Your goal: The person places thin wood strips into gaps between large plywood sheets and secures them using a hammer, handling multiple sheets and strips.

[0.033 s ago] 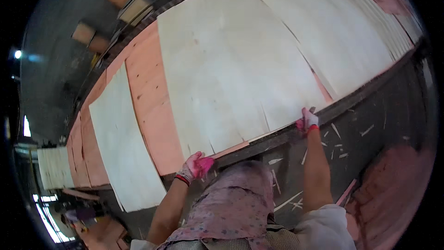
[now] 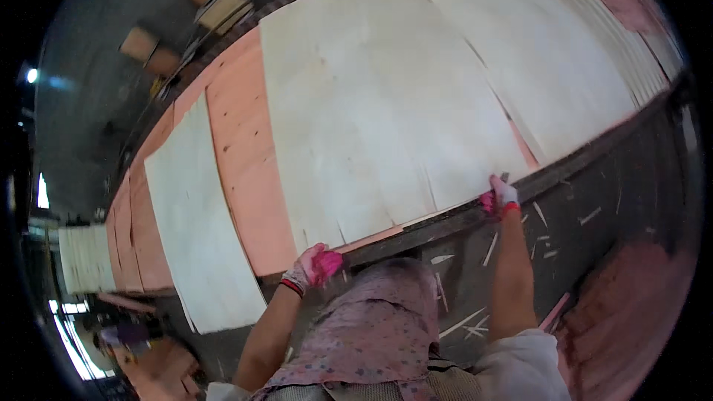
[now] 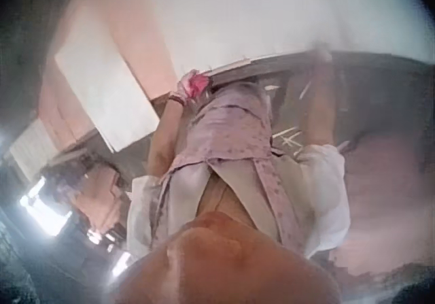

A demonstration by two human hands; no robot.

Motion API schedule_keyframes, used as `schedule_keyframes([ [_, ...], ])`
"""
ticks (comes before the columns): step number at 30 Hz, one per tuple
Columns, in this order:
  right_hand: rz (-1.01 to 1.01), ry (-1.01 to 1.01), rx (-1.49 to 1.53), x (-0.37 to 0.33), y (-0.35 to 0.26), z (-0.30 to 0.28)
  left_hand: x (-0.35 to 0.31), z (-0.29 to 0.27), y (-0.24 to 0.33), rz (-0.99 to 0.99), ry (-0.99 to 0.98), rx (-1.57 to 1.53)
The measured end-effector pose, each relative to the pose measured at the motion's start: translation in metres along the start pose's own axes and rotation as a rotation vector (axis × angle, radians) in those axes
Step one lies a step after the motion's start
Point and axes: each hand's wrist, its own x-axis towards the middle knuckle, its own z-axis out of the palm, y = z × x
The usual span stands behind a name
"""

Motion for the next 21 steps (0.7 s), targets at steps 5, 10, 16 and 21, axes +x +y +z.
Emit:
schedule_keyframes([
  [5, 0.061, -0.205, -0.415, -0.076, -0.058, -0.020, -0.048, -0.064, -0.042, 0.528, -0.030, 0.326],
  [10, -0.005, -0.417, -0.388, -0.153, -0.037, 0.079, -0.077, -0.194, -0.079, 0.424, -0.092, -0.220],
  [16, -0.013, -1.226, -0.620, -0.276, 0.104, 0.286, -0.094, -0.342, -0.107, 0.463, 0.207, -0.447],
  [21, 0.054, -1.382, -0.962, -0.372, 0.261, 0.424, -0.112, -0.474, -0.111, 0.512, 0.132, -0.360],
])
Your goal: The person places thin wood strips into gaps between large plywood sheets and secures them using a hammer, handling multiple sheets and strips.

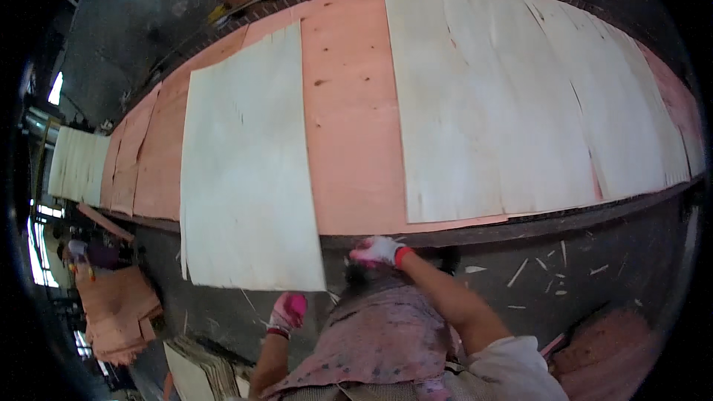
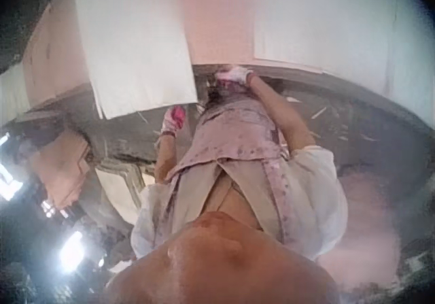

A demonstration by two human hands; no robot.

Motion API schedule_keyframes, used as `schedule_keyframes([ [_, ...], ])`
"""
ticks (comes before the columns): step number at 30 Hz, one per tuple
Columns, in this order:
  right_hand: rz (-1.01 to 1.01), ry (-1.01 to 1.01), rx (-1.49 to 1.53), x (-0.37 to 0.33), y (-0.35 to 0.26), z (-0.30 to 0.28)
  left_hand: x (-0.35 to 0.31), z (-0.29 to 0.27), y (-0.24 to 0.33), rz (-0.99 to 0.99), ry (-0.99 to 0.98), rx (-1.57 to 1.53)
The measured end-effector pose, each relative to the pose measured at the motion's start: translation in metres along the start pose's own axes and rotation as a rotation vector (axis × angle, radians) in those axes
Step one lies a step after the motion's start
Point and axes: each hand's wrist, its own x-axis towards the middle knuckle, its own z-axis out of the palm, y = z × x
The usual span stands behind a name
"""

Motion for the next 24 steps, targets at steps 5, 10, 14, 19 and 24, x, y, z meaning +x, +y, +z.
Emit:
schedule_keyframes([
  [5, 0.148, 0.161, 0.074, 0.096, -0.003, 0.104, -0.036, -0.017, 0.092, -0.135, 0.130, -0.021],
  [10, -0.113, 0.479, -0.269, 0.087, -0.087, 0.178, -0.012, -0.226, 0.164, -0.045, -0.405, -0.369],
  [14, -0.125, 0.495, -0.270, -0.001, -0.203, 0.181, -0.004, -0.170, 0.231, 0.140, -0.051, -0.130],
  [19, -0.196, 0.529, -0.309, -0.104, -0.255, 0.169, -0.033, -0.068, 0.210, 0.427, -0.269, -0.132],
  [24, -0.394, 0.777, 0.137, -0.137, -0.241, 0.154, -0.014, -0.004, 0.235, 0.354, -0.398, -0.145],
])
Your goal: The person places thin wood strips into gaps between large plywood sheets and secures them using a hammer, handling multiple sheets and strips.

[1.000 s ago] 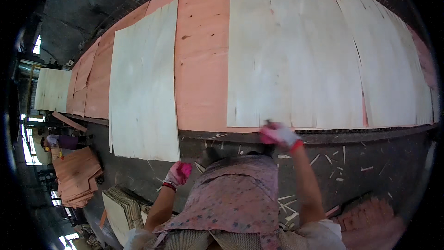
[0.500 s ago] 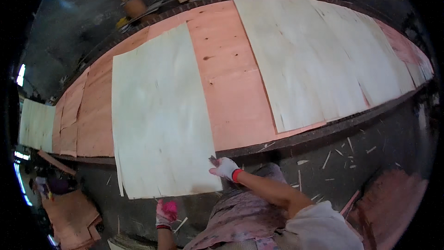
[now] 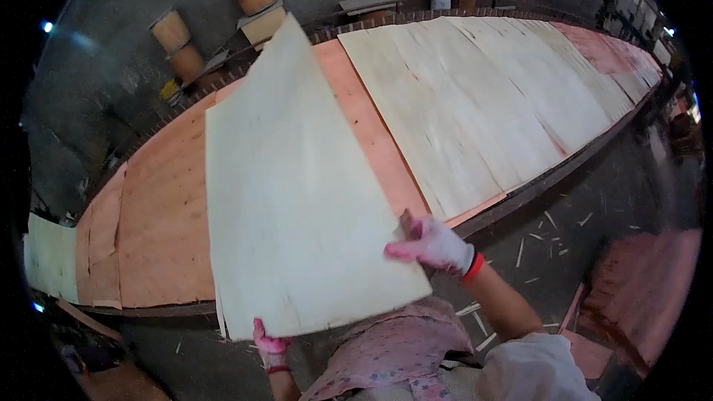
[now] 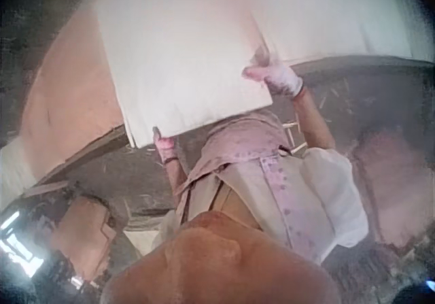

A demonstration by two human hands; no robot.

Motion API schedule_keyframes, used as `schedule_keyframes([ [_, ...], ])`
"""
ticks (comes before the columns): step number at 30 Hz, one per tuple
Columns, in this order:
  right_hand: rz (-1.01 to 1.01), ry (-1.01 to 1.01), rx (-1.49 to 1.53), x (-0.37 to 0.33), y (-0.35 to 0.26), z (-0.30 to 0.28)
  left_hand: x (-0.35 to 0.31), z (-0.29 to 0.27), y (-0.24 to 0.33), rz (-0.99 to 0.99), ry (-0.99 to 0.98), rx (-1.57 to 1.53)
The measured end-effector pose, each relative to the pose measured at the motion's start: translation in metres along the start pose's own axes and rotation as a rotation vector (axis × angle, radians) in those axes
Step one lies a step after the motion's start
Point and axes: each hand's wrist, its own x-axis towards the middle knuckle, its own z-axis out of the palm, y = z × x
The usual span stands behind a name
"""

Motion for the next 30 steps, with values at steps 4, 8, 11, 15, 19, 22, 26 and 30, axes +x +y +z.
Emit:
schedule_keyframes([
  [4, -0.039, 0.283, 0.094, 0.055, 0.028, -0.043, 0.088, 0.089, 0.015, -0.031, -0.031, -0.002],
  [8, -0.159, 0.308, 0.249, 0.118, 0.096, -0.099, 0.165, 0.104, 0.006, -0.096, -0.058, 0.077],
  [11, -0.056, 0.344, 0.076, 0.107, 0.134, -0.120, 0.139, 0.113, -0.019, -0.069, -0.136, 0.599],
  [15, 0.067, 0.456, 0.178, 0.083, 0.155, -0.122, 0.098, 0.105, -0.018, -0.086, -0.107, 0.281],
  [19, -0.043, 0.651, 0.203, 0.118, 0.155, -0.118, 0.107, 0.145, -0.010, -0.104, -0.089, 0.277],
  [22, 0.024, 0.515, 0.299, 0.159, 0.163, -0.136, 0.148, 0.147, -0.025, -0.106, -0.031, 0.319],
  [26, 0.050, 0.509, 0.171, 0.156, 0.196, -0.155, 0.135, 0.143, -0.033, -0.281, 0.123, 0.622],
  [30, -0.016, 0.429, 0.300, 0.141, 0.191, -0.154, 0.091, 0.169, -0.017, -0.067, -0.051, 0.619],
])
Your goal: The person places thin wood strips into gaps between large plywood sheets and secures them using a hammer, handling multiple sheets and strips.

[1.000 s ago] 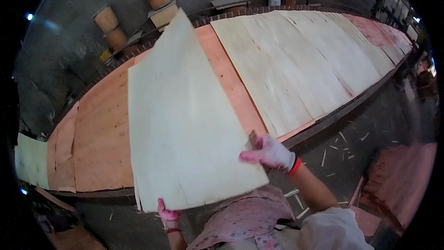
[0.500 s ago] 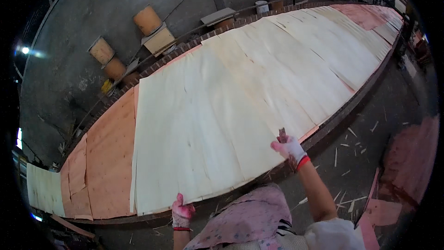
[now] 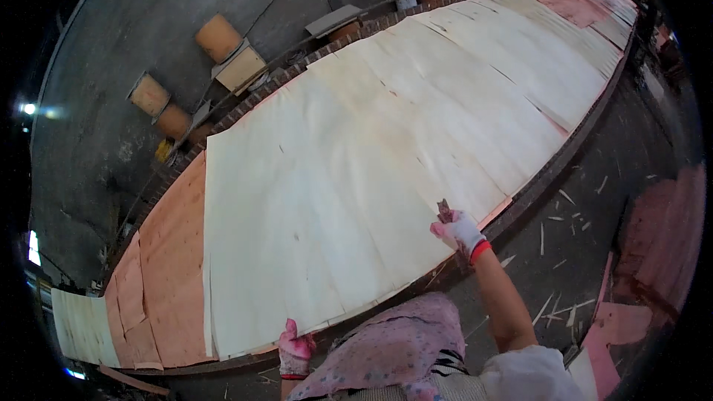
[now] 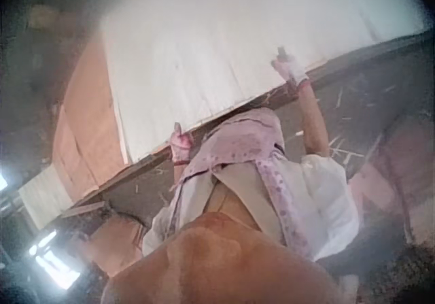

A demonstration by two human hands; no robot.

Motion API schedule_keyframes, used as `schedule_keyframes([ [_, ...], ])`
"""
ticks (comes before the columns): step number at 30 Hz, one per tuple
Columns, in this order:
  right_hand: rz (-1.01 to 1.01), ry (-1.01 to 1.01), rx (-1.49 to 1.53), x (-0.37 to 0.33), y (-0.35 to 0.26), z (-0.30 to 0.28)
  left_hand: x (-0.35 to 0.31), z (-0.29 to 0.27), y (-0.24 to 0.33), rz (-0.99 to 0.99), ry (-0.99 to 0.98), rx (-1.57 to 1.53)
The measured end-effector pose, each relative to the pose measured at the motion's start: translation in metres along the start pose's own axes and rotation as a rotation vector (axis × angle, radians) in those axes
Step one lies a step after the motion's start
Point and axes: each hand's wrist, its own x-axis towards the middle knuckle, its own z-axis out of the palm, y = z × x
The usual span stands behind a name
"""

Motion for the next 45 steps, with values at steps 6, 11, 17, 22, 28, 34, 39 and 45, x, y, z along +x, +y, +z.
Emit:
schedule_keyframes([
  [6, 0.182, 0.051, -0.313, 0.038, -0.002, 0.027, 0.041, -0.016, 0.008, -0.020, 0.094, 0.271],
  [11, 0.133, 0.029, 0.021, 0.050, 0.070, 0.006, 0.037, -0.024, -0.009, -0.012, 0.113, 0.095],
  [17, 0.218, 0.202, -0.280, 0.084, 0.104, -0.014, 0.065, -0.039, -0.036, -0.166, -0.116, 0.329],
  [22, -0.094, 0.214, -0.986, -0.001, 0.009, 0.068, 0.089, -0.056, -0.066, -0.489, 0.204, -0.081],
  [28, -0.108, 0.108, -1.566, -0.009, -0.016, 0.132, 0.103, -0.044, -0.074, -0.567, 0.363, -0.607],
  [34, -0.218, 0.062, -0.933, -0.026, -0.043, 0.147, 0.110, -0.059, -0.093, -0.488, 0.250, -0.488],
  [39, -0.080, -0.030, 0.006, -0.008, -0.066, 0.099, 0.080, -0.027, -0.064, -0.495, 0.417, -0.563],
  [45, 0.114, 0.019, 0.170, -0.038, -0.068, 0.012, 0.028, -0.047, -0.030, -0.374, 0.311, -0.698],
])
